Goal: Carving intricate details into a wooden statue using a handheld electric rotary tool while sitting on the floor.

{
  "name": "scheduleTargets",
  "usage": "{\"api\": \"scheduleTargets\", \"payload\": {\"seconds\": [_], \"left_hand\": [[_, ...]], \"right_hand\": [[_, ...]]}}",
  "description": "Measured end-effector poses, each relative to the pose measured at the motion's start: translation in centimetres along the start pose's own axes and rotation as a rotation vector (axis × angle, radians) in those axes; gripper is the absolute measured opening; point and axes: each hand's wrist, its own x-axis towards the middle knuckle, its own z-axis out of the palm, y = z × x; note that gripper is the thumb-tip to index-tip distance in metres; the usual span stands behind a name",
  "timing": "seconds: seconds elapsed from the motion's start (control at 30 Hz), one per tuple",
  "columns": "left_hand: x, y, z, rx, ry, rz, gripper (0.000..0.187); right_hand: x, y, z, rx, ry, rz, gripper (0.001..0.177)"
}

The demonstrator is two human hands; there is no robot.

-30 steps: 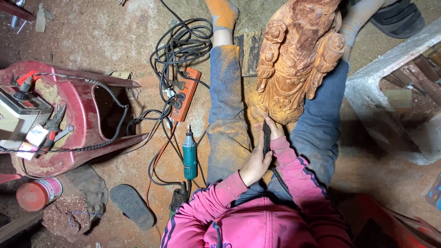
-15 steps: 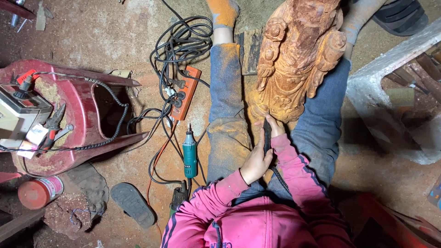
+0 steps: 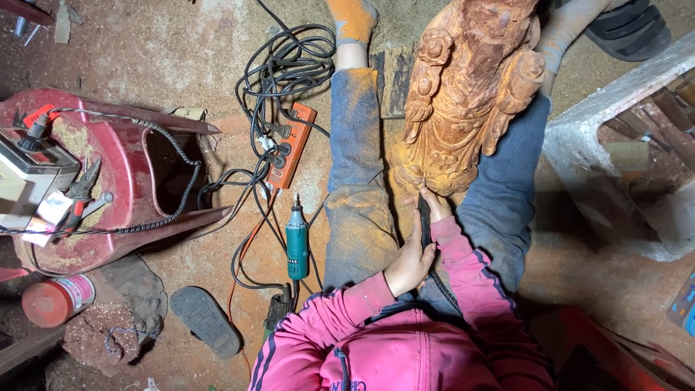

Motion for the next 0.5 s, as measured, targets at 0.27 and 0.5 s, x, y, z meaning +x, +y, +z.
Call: {"api": "scheduleTargets", "payload": {"seconds": [0.27, 0.5], "left_hand": [[1.4, -2.8, -1.0, 0.014, 0.002, 0.039, 0.082], [0.8, -3.6, -2.3, 0.034, -0.017, 0.041, 0.083]], "right_hand": [[0.4, -0.3, 0.2, 0.021, 0.0, -0.001, 0.041], [0.9, 1.0, 0.4, 0.045, -0.053, -0.051, 0.045]]}}
